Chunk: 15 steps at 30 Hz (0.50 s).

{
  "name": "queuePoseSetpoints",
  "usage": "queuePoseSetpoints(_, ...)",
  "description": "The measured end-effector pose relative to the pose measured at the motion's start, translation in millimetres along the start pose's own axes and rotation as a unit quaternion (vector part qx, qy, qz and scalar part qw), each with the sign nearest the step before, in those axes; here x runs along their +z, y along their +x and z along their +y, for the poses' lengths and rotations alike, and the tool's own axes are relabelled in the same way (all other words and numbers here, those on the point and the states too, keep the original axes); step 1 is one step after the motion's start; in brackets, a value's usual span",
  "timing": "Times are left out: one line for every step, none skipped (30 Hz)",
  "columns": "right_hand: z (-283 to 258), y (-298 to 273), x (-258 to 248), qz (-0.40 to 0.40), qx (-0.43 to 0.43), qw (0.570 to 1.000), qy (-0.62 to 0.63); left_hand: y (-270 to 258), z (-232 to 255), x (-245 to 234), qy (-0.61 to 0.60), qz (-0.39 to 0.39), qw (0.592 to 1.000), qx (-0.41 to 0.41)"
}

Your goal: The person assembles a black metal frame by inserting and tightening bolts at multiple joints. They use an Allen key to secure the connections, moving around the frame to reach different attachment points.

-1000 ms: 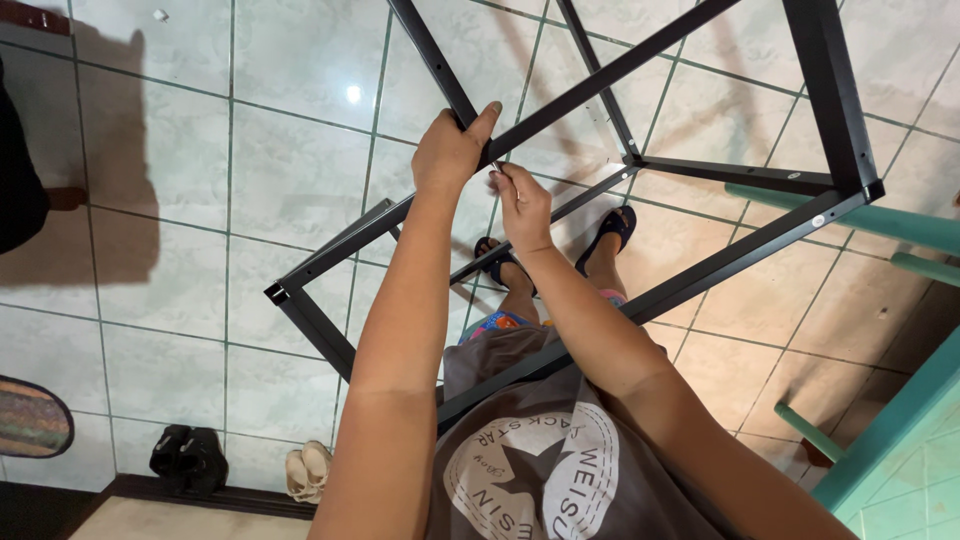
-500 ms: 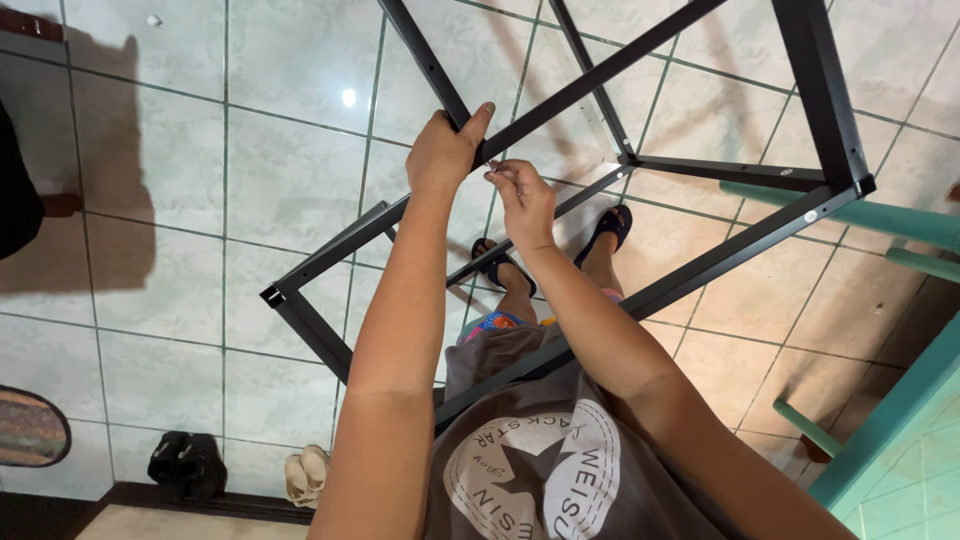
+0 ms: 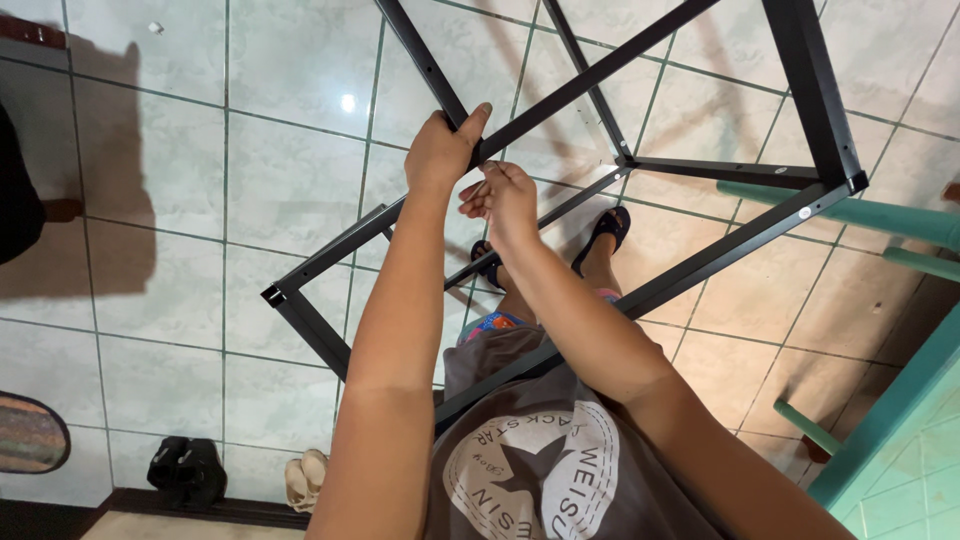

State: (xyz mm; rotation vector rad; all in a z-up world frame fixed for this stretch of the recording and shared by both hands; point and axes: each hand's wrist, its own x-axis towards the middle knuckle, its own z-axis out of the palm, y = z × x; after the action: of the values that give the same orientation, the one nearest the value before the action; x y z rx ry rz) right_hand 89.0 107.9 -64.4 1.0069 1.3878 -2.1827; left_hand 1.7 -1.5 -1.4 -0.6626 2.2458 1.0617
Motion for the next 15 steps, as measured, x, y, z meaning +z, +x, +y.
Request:
queuePoseSetpoints(-3.0,6.6,-4.5,-0.002,0.045,0.999,0.026,0.6,-0.2,-0.2,-0.004,0.0,1.0,0.007)
queuePoseSetpoints(-6.2,14.8,-10.5,-0.004,0.089,0.995,0.051,1.4,-0.4,-0.4,-0.008,0.0,1.0,0.014)
queuePoseSetpoints(-10.6,24.1,-19.5,-0.063,0.165,0.971,0.16,2.3,-1.1,-0.1,-0.006,-0.001,1.0,0.011)
queuePoseSetpoints(-15.2,32.7,-29.0,-0.12,0.237,0.927,0.265,3.1,-1.9,0.4,-0.004,-0.003,1.0,0.009)
queuePoseSetpoints(-16.1,38.0,-35.7,-0.176,0.303,0.863,0.364,3.7,-2.9,0.9,-0.002,-0.005,1.0,0.006)
queuePoseSetpoints(-13.1,40.2,-37.3,-0.145,0.307,0.879,0.334,4.1,-3.7,1.5,-0.002,-0.004,1.0,0.006)
queuePoseSetpoints(-10.1,40.8,-36.1,-0.113,0.309,0.894,0.305,5.0,-3.7,1.4,-0.001,-0.004,1.0,0.008)
queuePoseSetpoints(-8.7,39.5,-34.9,-0.081,0.31,0.906,0.275,6.1,-3.4,1.0,0.0,-0.003,1.0,0.01)
queuePoseSetpoints(-8.0,34.3,-35.7,-0.104,0.288,0.921,0.242,6.5,-3.0,1.4,-0.001,0.0,1.0,0.014)
queuePoseSetpoints(-7.3,25.3,-37.5,-0.127,0.265,0.933,0.208,6.6,-2.9,2.0,-0.002,0.003,1.0,0.017)
queuePoseSetpoints(-7.2,16.6,-37.9,-0.148,0.244,0.942,0.175,5.3,-4.9,2.2,-0.002,0.005,1.0,0.018)
queuePoseSetpoints(-11.0,11.4,-37.6,-0.132,0.228,0.95,0.166,4.3,-6.2,2.9,0.013,0.01,0.999,0.028)
queuePoseSetpoints(-16.5,6.3,-37.5,-0.117,0.211,0.957,0.158,3.8,-6.8,2.9,0.028,0.016,0.999,0.04)
queuePoseSetpoints(-22.7,1.3,-37.0,-0.102,0.195,0.964,0.149,3.3,-7.2,2.6,0.043,0.022,0.997,0.051)
queuePoseSetpoints(-30.9,-2.6,-37.3,-0.075,0.1,0.988,0.095,2.7,-6.8,2.9,0.053,0.0,0.998,0.045)
